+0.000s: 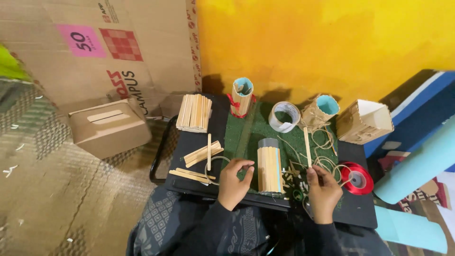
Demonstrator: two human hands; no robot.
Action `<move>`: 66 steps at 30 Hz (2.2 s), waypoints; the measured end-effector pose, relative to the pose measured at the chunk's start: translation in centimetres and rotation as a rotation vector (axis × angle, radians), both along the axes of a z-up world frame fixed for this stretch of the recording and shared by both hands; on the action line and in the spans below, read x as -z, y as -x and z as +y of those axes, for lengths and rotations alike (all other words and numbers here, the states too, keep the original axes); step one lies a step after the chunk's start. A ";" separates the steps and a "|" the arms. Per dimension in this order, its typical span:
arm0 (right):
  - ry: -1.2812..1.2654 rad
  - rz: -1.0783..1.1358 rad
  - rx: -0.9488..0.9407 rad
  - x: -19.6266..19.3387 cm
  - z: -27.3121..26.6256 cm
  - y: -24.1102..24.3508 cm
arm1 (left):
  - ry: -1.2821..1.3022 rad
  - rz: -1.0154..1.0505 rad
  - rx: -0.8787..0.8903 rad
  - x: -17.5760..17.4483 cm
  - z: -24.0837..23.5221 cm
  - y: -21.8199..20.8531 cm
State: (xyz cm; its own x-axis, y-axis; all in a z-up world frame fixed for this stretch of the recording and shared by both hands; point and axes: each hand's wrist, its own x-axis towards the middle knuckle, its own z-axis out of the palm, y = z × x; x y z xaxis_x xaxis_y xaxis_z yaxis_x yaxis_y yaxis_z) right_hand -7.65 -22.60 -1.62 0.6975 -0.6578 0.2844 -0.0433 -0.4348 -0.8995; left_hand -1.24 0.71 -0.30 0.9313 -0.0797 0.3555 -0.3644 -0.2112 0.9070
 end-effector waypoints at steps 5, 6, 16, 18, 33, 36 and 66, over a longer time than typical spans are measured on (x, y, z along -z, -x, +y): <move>-0.179 -0.030 -0.075 -3.5 2.4 -1.3 | 0.091 0.107 -0.096 0.4 3.3 -2.5; -0.289 -0.058 -0.115 -4.7 3.8 -0.8 | 0.159 0.156 -0.098 0.9 4.0 -2.8; 0.450 0.113 -0.435 -5.0 7.3 -11.4 | 0.026 0.210 -0.062 0.7 3.3 -2.5; 0.593 0.286 -0.513 -4.2 5.9 -14.4 | -0.061 0.167 -0.077 1.1 3.4 -2.9; 1.011 0.170 -0.453 -10.4 7.0 -29.8 | -0.204 0.155 -0.028 0.7 4.9 -4.2; 1.056 0.429 -0.479 -10.0 8.2 -32.6 | -0.155 0.137 0.004 0.5 5.4 -4.4; -0.595 -0.036 -0.369 -5.4 4.7 -5.4 | 0.711 0.361 0.268 -1.6 2.4 -1.8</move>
